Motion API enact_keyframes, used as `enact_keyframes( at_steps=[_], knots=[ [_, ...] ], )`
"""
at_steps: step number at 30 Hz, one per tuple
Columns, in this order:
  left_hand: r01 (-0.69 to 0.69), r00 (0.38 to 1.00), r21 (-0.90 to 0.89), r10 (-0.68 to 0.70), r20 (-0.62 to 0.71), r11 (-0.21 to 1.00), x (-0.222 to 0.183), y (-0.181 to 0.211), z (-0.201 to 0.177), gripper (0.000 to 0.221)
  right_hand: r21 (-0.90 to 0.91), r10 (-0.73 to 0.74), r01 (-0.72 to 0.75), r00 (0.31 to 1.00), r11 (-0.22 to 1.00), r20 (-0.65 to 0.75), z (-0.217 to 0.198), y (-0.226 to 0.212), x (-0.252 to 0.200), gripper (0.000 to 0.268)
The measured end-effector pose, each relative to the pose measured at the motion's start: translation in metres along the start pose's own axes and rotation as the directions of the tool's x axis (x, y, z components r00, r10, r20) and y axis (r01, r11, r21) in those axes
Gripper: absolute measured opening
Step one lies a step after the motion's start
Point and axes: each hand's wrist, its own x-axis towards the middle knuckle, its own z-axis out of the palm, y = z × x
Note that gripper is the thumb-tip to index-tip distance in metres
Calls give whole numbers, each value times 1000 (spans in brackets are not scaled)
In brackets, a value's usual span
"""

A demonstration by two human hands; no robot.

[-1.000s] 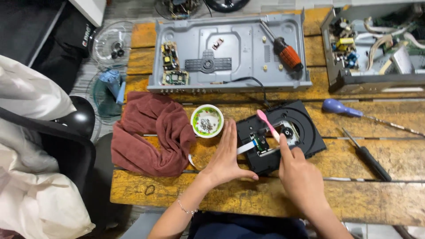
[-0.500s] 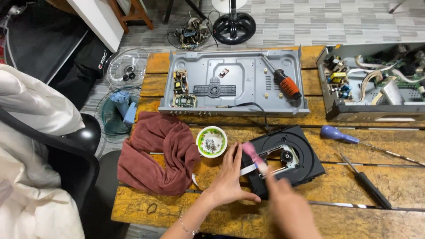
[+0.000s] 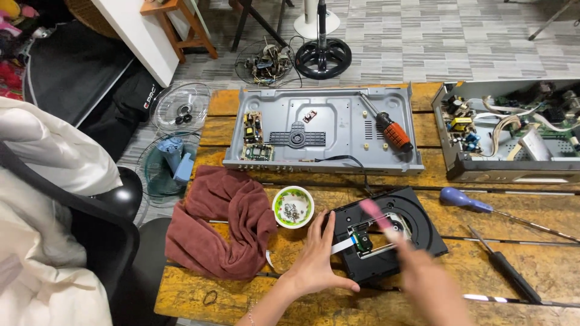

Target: Repairing and cleaning an optical disc drive assembly using a toothbrush and screwdriver

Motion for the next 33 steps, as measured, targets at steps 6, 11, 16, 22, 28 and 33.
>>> enact_keyframes(
  at_steps=[6, 11, 16, 22, 28, 33],
  knots=[
    [17, 1000, -20, -16, 15, 1000, -4, 6, -7, 147, 48, 42, -33, 979, 998, -200, 8, 32, 25, 59],
    [28, 999, -18, -27, 30, 999, -6, 9, -10, 141, -19, -13, 12, 995, 1000, -102, 3, 14, -3, 57],
    [43, 996, -11, -42, 81, 999, -10, 19, -17, 128, 122, 31, 5, 955, 993, -293, 6, 41, 7, 51],
    [-23, 998, -56, 26, 49, 998, -7, 10, -10, 120, 159, 102, -88, 991, 983, -82, -2, 47, -6, 64],
    [26, 999, 9, -26, 18, 1000, -2, 5, -5, 147, 290, 8, 11, 998, 957, -63, -1, 40, -27, 56],
    [-82, 990, 25, 84, -110, 996, 6, 15, -23, 128, -62, -160, 147, 911, 987, -380, 39, 96, 6, 52]
  ],
)
